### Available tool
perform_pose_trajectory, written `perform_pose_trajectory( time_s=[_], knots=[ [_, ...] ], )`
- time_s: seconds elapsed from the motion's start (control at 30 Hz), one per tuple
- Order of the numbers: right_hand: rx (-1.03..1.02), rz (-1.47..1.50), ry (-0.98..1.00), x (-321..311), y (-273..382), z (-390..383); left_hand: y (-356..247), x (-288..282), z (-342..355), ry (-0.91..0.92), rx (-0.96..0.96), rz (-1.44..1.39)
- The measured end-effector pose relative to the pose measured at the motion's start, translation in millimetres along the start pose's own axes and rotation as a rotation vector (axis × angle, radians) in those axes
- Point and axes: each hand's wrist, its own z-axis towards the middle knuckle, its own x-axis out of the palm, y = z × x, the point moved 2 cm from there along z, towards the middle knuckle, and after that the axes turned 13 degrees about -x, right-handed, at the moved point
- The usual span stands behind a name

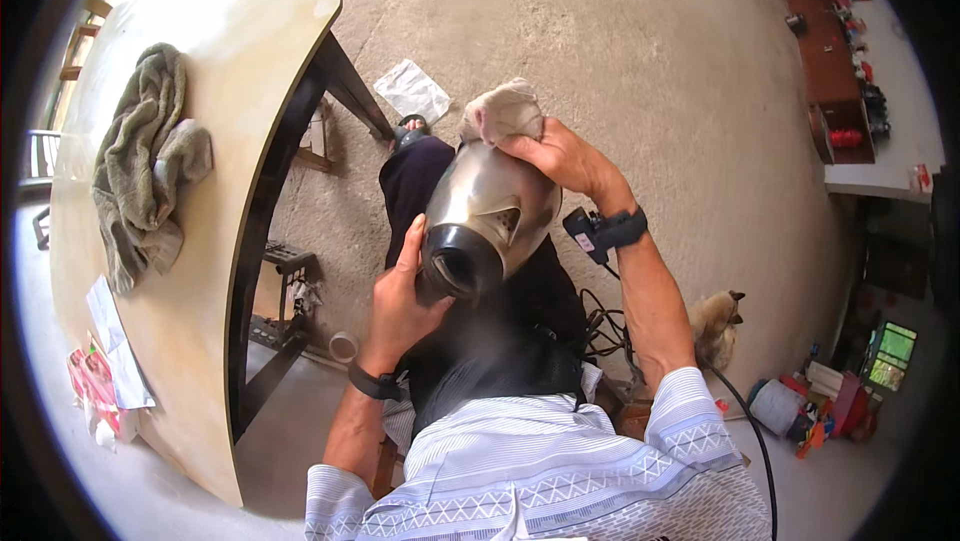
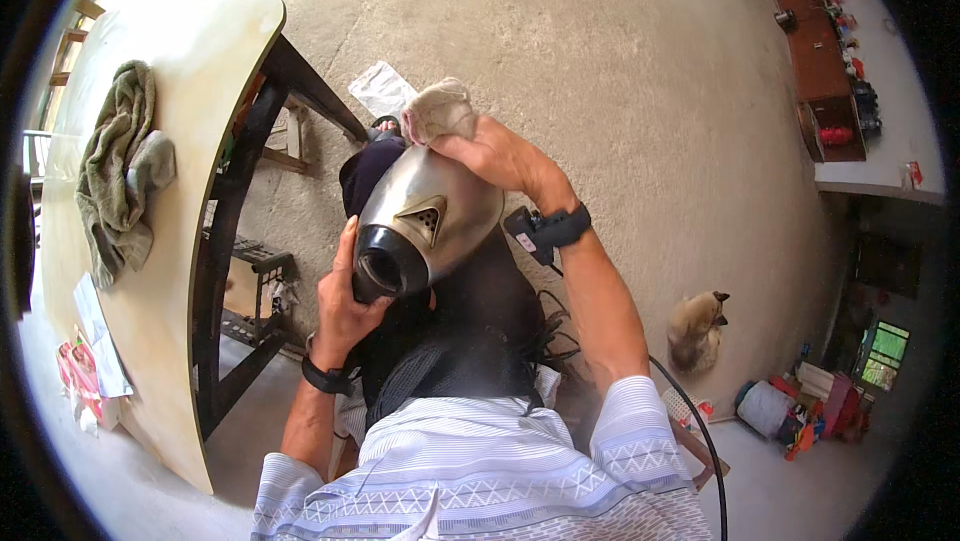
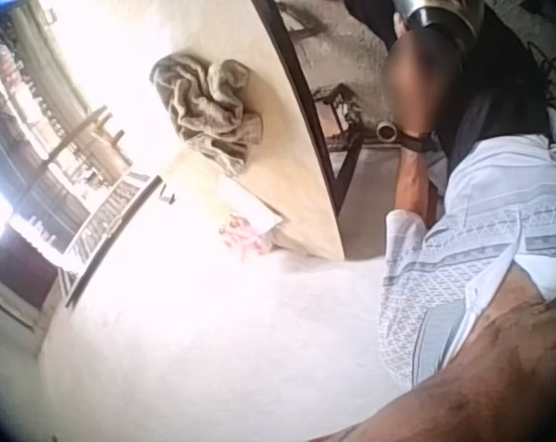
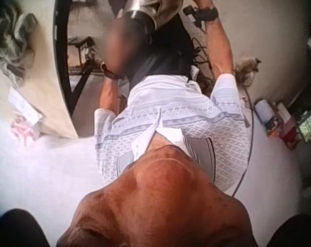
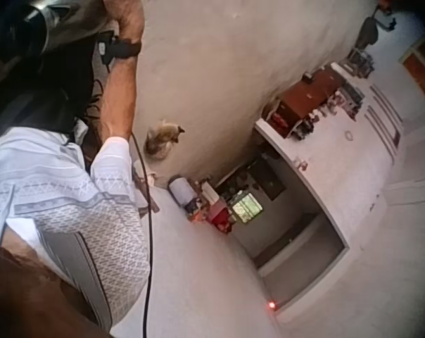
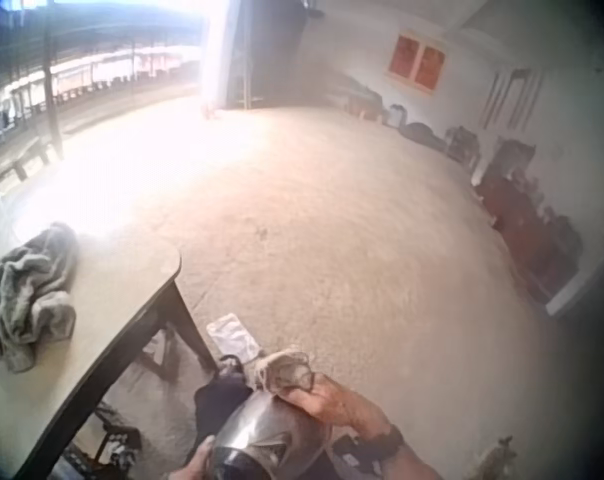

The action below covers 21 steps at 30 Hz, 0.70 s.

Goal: Wiping and cleaning the exterior surface of an electric kettle with a cloth.

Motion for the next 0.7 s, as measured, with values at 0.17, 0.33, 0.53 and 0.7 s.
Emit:
perform_pose_trajectory(
  time_s=[0.17, 0.33, 0.53, 0.7],
  knots=[
    [0.015, 0.017, -0.112, 6, -13, -3, -7, -8, 10, -0.036, 0.013, -0.104],
    [0.090, 0.047, -0.353, 19, -4, -41, -20, -22, 9, 0.047, -0.079, 0.069],
    [-0.060, 0.048, -0.496, 19, 9, -68, -43, -32, 20, -0.004, 0.152, 0.144],
    [-0.185, 0.088, -0.734, 31, 8, -88, -25, -26, 60, -0.051, 0.194, 0.210]
  ],
)
